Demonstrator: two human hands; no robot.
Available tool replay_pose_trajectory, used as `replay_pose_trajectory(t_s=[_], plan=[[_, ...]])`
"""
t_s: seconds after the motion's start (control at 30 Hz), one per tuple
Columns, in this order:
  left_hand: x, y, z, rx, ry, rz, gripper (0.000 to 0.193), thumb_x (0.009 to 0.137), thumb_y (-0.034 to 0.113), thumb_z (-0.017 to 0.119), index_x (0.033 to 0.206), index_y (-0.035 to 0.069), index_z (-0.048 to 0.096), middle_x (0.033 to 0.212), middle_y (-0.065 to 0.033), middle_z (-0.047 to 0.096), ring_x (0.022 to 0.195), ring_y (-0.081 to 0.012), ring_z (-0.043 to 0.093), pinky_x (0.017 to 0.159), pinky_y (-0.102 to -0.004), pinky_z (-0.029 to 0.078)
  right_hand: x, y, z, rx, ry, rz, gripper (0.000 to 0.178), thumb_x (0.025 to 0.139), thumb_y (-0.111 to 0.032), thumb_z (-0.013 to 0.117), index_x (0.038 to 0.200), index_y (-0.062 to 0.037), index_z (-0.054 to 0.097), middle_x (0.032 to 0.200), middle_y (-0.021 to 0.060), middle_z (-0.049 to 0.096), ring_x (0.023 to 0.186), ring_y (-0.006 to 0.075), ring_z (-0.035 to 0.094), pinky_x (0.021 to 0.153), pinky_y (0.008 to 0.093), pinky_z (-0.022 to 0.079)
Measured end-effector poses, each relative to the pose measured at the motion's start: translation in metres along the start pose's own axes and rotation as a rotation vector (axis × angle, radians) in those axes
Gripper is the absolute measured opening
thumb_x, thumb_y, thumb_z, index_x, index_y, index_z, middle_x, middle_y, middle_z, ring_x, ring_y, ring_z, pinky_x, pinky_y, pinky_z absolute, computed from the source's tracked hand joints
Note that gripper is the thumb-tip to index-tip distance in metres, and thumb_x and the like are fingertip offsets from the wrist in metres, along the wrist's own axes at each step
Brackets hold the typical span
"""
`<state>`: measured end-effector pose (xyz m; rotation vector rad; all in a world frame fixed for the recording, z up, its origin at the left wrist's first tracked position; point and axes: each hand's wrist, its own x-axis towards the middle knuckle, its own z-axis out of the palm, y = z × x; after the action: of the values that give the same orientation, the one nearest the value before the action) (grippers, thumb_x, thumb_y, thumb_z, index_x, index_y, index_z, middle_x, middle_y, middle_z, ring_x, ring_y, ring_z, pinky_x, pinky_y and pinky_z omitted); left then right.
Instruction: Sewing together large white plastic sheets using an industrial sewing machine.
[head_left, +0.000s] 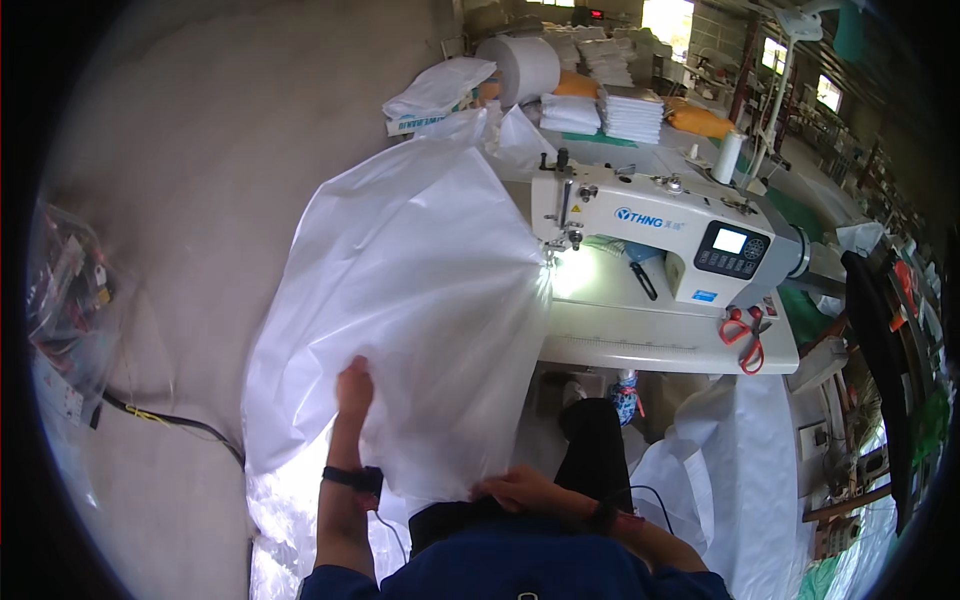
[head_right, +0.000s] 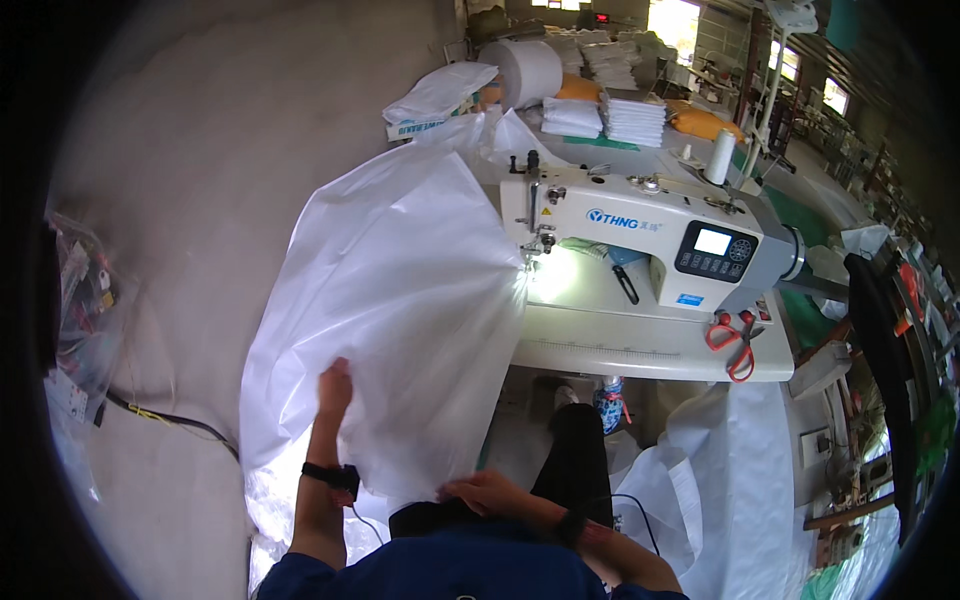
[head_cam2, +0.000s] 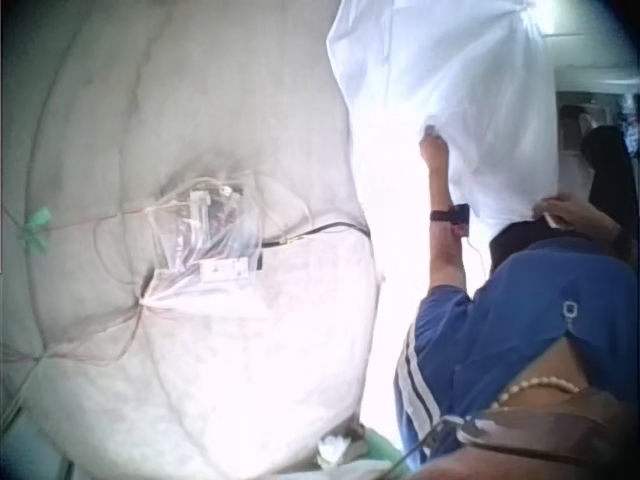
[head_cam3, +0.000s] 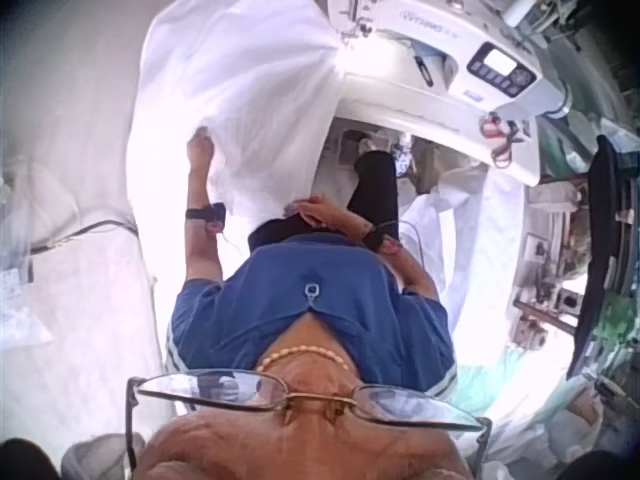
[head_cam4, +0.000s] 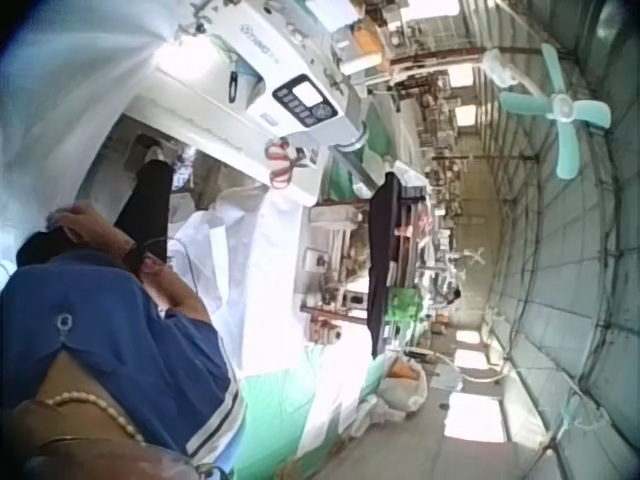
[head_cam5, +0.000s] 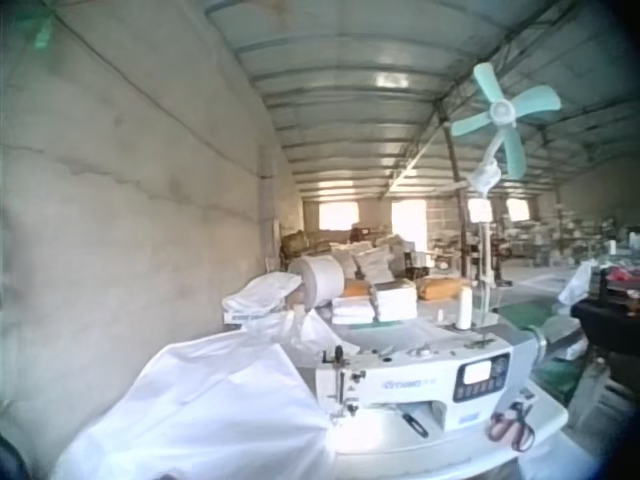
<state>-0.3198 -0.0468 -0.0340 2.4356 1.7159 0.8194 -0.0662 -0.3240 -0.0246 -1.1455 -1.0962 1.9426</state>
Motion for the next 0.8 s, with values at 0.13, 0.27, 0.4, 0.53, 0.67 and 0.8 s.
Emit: replay_pose_trajectory(t_s=[0.13, 0.27, 0.4, 0.53, 0.67, 0.8], plan=[[0.05, -0.04, -0.04, 0.385, 0.414, -0.009, 0.022, 0.087, 0.011, 0.045, 0.099, 0.01, 0.064, 0.063, -0.0145, 0.061, 0.057, -0.0322, 0.061, 0.053, -0.0449, 0.047, -0.023, 0.007, -0.01, 0.085, 0.072, 0.121, 0.031, 0.09, -0.036, 0.056, 0.104, -0.0114, 0.068, 0.059, -0.0064, 0.043, 0.052, 0.0023, 0.037, 0.047, 0.0186, 0.03], [0.121, -0.034, -0.062, 0.303, 0.524, 0.028, 0.025, 0.088, 0.013, 0.042, 0.098, 0.011, 0.065, 0.086, -0.0159, 0.066, 0.076, -0.033, 0.064, 0.065, -0.0457, 0.05, -0.001, 0.01, -0.006, 0.072, -0.061, 0.169, 0.033, 0.089, -0.035, 0.058, 0.106, -0.0081, 0.067, 0.063, -0.0055, 0.047, 0.058, 0.0043, 0.042, 0.052, 0.0195, 0.034], [0.151, 0.009, -0.07, 0.432, 0.061, -0.245, 0.027, 0.084, 0.011, 0.043, 0.103, 0.008, 0.062, 0.101, -0.0172, 0.064, 0.087, -0.0348, 0.063, 0.074, -0.0473, 0.05, 0.038, 0.015, 0.019, -0.159, -0.348, 0.074, 0.034, 0.092, -0.03, 0.052, 0.116, -0.0071, 0.06, 0.092, 0.003, 0.063, 0.087, 0.0102, 0.054, 0.079, 0.0245, 0.043], [0.104, 0.079, -0.058, 0.489, 0.233, 0.012, 0.033, 0.078, 0.011, 0.05, 0.108, -0.003, 0.055, 0.112, -0.017, 0.056, 0.108, -0.0316, 0.051, 0.092, -0.0505, 0.04, 0.049, 0.024, -0.001, -0.104, -0.374, 0.121, 0.035, 0.09, -0.033, 0.053, 0.108, -0.0033, 0.06, 0.085, 0.0037, 0.061, 0.082, 0.0122, 0.056, 0.076, 0.0265, 0.044], [0.051, 0.122, -0.014, 0.056, -0.005, 0.166, 0.059, 0.085, 0.048, 0.053, 0.125, 0.006, 0.049, 0.132, -0.0179, 0.043, 0.129, -0.0383, 0.03, 0.104, -0.0582, 0.018, 0.044, 0.016, -0.065, -0.063, 0.587, 0.282, 0.051, 0.09, -0.045, 0.044, 0.098, 0.0028, 0.06, 0.079, 0.0076, 0.059, 0.078, 0.016, 0.057, 0.067, 0.0303, 0.045], [0.084, 0.095, 0.016, 0.182, -0.123, 0.12, 0.055, 0.084, 0.05, 0.052, 0.127, 0.016, 0.049, 0.134, -0.0112, 0.044, 0.13, -0.0339, 0.03, 0.104, -0.0578, 0.015, 0.058, -0.017, -0.068, 0.176, 0.647, -0.321, 0.032, 0.092, -0.028, 0.051, 0.103, 0.0016, 0.058, 0.087, 0.006, 0.062, 0.077, 0.0136, 0.059, 0.073, 0.0259, 0.048]])
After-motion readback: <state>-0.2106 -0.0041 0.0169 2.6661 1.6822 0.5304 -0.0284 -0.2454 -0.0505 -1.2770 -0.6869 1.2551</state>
